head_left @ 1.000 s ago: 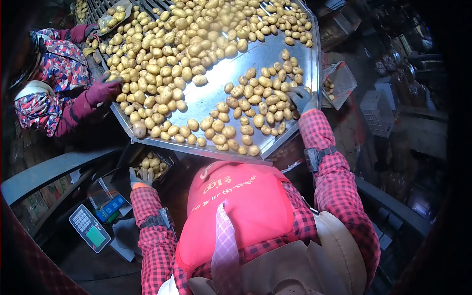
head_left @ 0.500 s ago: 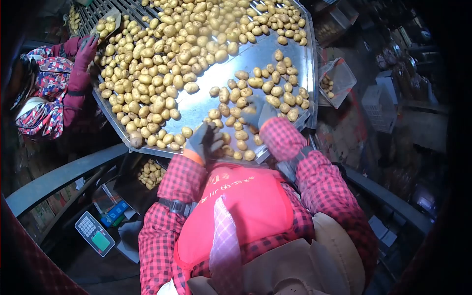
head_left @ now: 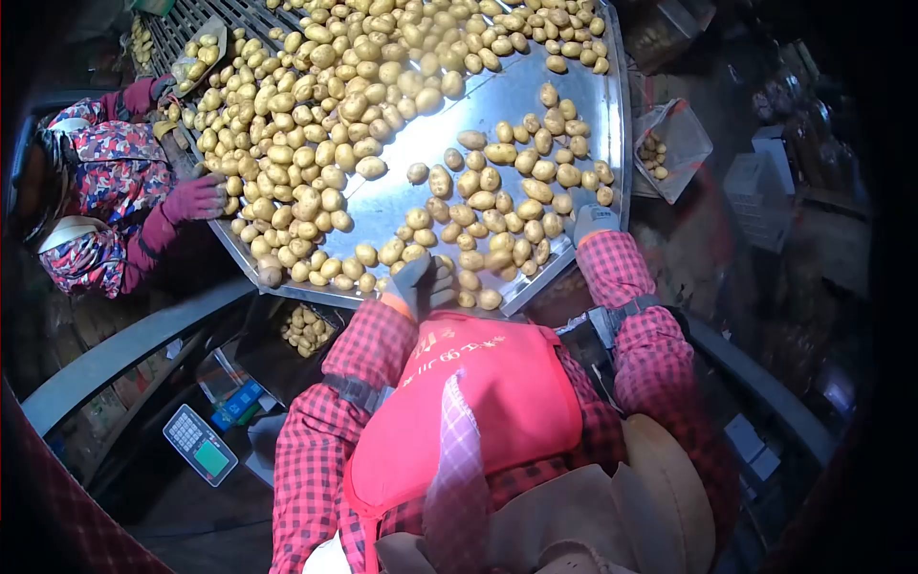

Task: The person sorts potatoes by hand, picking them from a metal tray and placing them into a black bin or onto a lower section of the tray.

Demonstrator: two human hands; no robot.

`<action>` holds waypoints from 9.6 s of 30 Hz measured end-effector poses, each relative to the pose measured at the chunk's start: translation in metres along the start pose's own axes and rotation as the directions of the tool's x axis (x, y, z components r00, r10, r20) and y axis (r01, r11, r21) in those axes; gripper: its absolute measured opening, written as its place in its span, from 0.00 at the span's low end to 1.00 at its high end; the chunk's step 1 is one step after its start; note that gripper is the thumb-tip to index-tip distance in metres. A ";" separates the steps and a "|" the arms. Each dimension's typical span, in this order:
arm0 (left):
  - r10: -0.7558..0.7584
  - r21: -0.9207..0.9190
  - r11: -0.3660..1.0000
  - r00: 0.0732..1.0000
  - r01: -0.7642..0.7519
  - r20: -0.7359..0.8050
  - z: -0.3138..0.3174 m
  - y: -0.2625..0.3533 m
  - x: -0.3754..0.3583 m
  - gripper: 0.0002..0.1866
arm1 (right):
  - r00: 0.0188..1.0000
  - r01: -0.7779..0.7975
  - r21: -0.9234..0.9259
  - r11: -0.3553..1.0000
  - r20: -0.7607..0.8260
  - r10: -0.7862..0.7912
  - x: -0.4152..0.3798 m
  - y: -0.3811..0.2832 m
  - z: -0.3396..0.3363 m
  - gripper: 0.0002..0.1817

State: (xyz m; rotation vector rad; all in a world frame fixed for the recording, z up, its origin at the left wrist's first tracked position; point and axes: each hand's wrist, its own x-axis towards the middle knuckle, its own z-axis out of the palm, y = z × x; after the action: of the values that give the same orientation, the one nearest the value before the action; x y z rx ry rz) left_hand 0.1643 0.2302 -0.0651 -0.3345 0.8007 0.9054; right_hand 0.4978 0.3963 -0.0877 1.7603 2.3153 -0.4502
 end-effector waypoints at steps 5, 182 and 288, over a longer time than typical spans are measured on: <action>0.082 0.049 0.996 0.994 -0.078 -0.076 -0.007 0.002 0.010 0.12 | 0.988 -0.093 0.037 0.995 0.126 0.087 0.008 0.004 0.004 0.21; 0.584 -0.112 0.785 0.789 -0.609 -0.191 -0.075 0.053 -0.093 0.23 | 0.941 -0.171 -0.127 0.977 0.272 0.200 0.143 -0.058 -0.057 0.32; 0.690 0.626 -0.529 0.719 0.574 -0.076 -0.081 0.133 -0.068 0.14 | 0.806 0.588 0.233 0.775 -0.242 -0.540 -0.036 -0.240 0.015 0.13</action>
State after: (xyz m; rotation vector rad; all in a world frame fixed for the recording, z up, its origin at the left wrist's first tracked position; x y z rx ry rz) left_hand -0.0050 0.2240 -0.0610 1.4743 2.2030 -0.4776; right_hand 0.2763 0.3001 -0.0609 1.1817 3.0292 -0.8155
